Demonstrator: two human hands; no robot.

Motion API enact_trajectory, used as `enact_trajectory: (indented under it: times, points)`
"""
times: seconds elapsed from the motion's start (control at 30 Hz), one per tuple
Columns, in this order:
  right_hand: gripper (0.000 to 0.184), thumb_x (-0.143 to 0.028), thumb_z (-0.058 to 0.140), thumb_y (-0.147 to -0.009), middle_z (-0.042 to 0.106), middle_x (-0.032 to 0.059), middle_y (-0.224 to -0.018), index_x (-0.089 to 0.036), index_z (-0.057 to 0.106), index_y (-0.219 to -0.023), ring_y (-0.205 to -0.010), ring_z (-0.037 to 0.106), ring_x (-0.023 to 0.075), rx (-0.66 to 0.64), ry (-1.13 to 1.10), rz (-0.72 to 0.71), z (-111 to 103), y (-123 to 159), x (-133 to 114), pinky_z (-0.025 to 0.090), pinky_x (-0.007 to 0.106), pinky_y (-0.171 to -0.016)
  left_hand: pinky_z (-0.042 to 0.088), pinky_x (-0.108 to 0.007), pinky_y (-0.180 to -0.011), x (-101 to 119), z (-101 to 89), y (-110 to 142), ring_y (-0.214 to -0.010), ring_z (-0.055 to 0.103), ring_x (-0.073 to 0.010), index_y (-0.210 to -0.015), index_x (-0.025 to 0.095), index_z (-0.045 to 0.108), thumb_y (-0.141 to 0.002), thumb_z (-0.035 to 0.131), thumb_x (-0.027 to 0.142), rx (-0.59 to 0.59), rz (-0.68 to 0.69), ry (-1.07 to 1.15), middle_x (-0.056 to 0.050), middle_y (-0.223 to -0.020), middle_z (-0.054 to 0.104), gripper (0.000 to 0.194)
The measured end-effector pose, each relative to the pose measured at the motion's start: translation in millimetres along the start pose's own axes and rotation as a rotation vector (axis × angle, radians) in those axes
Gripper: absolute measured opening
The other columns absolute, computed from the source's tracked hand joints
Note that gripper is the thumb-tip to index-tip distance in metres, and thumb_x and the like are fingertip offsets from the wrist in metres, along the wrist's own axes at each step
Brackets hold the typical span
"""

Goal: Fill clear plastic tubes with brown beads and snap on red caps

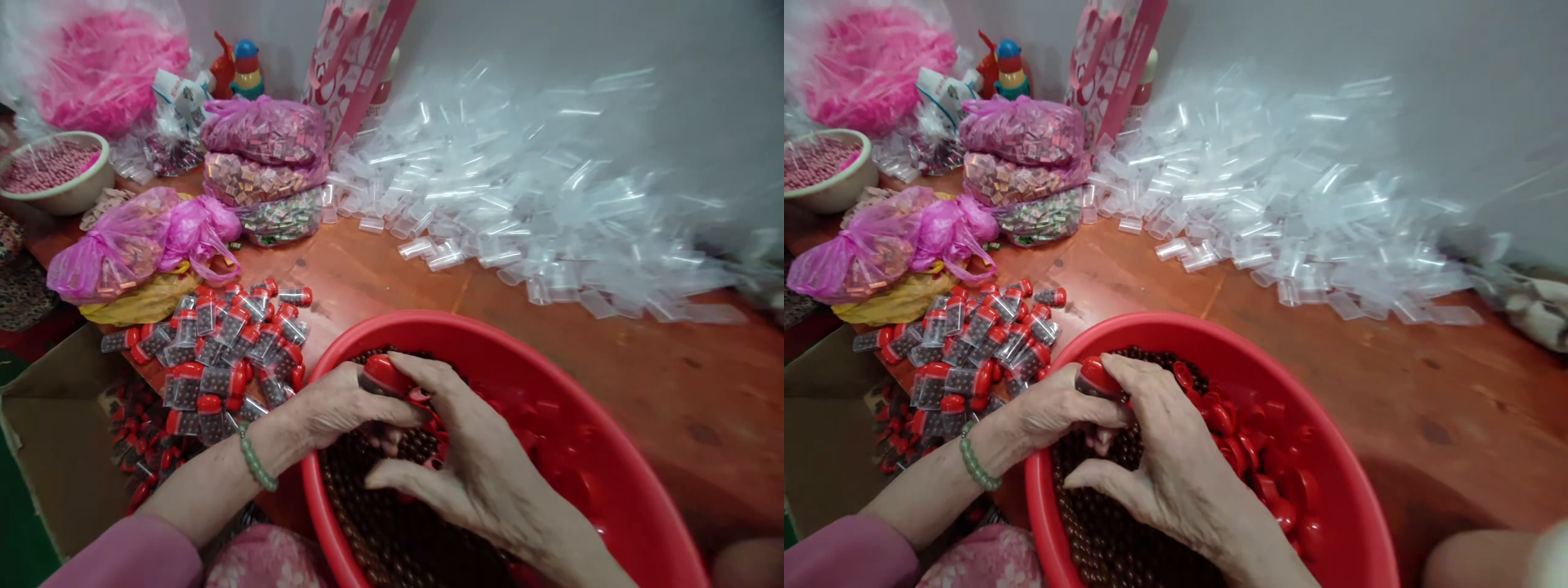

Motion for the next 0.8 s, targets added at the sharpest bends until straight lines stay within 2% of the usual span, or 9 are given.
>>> enact_trajectory:
  times: [0.07,0.17,0.3,0.47,0.57,0.63,0.7,0.8]
  points:
    - [0.079,-0.065,0.059,-0.079,0.063,0.0223,-0.108,-0.007,0.041,-0.13,-0.097,0.063,0.0333,0.025,0.135,-0.038,4.6,0.3,-3.8,0.055,0.048,-0.077,0.039,-0.021,-0.051,-1.2,-1.0,-0.6,-0.048,0.051,-0.0074,-0.064,0.012,0.061,-0.054,0.079,0.028,0.004,-0.006,0.079,0.003,-0.054,0.058,0.027]
    - [0.062,-0.047,0.058,-0.085,0.064,0.0199,-0.099,-0.007,0.041,-0.129,-0.09,0.062,0.0317,0.097,0.278,-0.079,7.0,-1.4,-9.1,0.052,0.048,-0.074,0.038,-0.021,-0.051,-8.9,-2.0,-0.7,-0.048,0.05,-0.0068,-0.058,0.012,0.059,-0.052,0.081,0.03,0.014,-0.072,0.106,0.003,-0.052,0.056,0.03]
    - [0.055,-0.032,0.058,-0.081,0.065,0.014,-0.093,-0.011,0.041,-0.129,-0.083,0.062,0.0272,0.182,0.292,-0.129,2.2,-4.2,-14.1,0.05,0.044,-0.074,0.034,-0.021,-0.05,-8.7,4.7,-0.8,-0.045,0.045,-0.0057,-0.053,0.012,0.057,-0.052,0.081,0.032,-0.039,-0.073,0.103,0.004,-0.047,0.053,0.031]
    - [0.052,-0.03,0.06,-0.078,0.065,0.0128,-0.09,-0.011,0.045,-0.124,-0.079,0.062,0.0258,0.231,0.257,-0.18,-4.2,-6.1,-18.6,0.05,0.043,-0.072,0.032,-0.021,-0.05,-3.7,9.0,1.6,-0.044,0.043,-0.0048,-0.049,0.012,0.054,-0.051,0.084,0.032,-0.083,-0.046,0.123,0.005,-0.045,0.05,0.036]
    - [0.053,-0.028,0.062,-0.077,0.065,0.0141,-0.092,-0.009,0.046,-0.124,-0.081,0.062,0.0266,0.236,0.26,-0.184,-6.5,-6.9,-17.5,0.049,0.043,-0.073,0.037,-0.02,-0.055,-0.7,7.0,3.1,-0.05,0.049,-0.0066,-0.056,0.011,0.059,-0.052,0.086,0.041,-0.112,-0.036,0.184,0.002,-0.052,0.056,0.04]
    - [0.054,-0.028,0.063,-0.077,0.065,0.0155,-0.092,-0.008,0.045,-0.125,-0.082,0.062,0.0275,0.21,0.281,-0.175,-5.0,-7.5,-14.1,0.049,0.043,-0.073,0.042,-0.022,-0.058,-1.2,4.1,1.6,-0.055,0.056,-0.0103,-0.063,0.01,0.064,-0.058,0.08,0.055,-0.116,-0.054,0.244,-0.002,-0.057,0.061,0.048]
    - [0.054,-0.031,0.061,-0.079,0.066,0.0154,-0.093,-0.01,0.043,-0.126,-0.083,0.062,0.0281,0.168,0.298,-0.146,-1.4,-8.0,-7.9,0.049,0.042,-0.072,0.045,-0.024,-0.058,-3.6,1.8,-2.3,-0.055,0.059,-0.0136,-0.067,0.011,0.065,-0.069,0.064,0.068,-0.103,-0.086,0.286,-0.005,-0.057,0.062,0.057]
    - [0.054,-0.035,0.058,-0.081,0.066,0.0153,-0.095,-0.012,0.041,-0.127,-0.083,0.063,0.0285,0.133,0.298,-0.099,3.0,-7.5,0.7,0.05,0.042,-0.071,0.045,-0.024,-0.053,-8.2,-2.3,-9.7,-0.048,0.056,-0.0131,-0.065,0.013,0.062,-0.085,0.042,0.065,-0.009,-0.123,0.312,-0.005,-0.052,0.061,0.059]
Point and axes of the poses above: each hand's wrist, its own y-axis away from the middle knuckle, its own z-axis out of the palm, x = y × z, the point moved 10 cm from there along -y, towards the middle knuckle
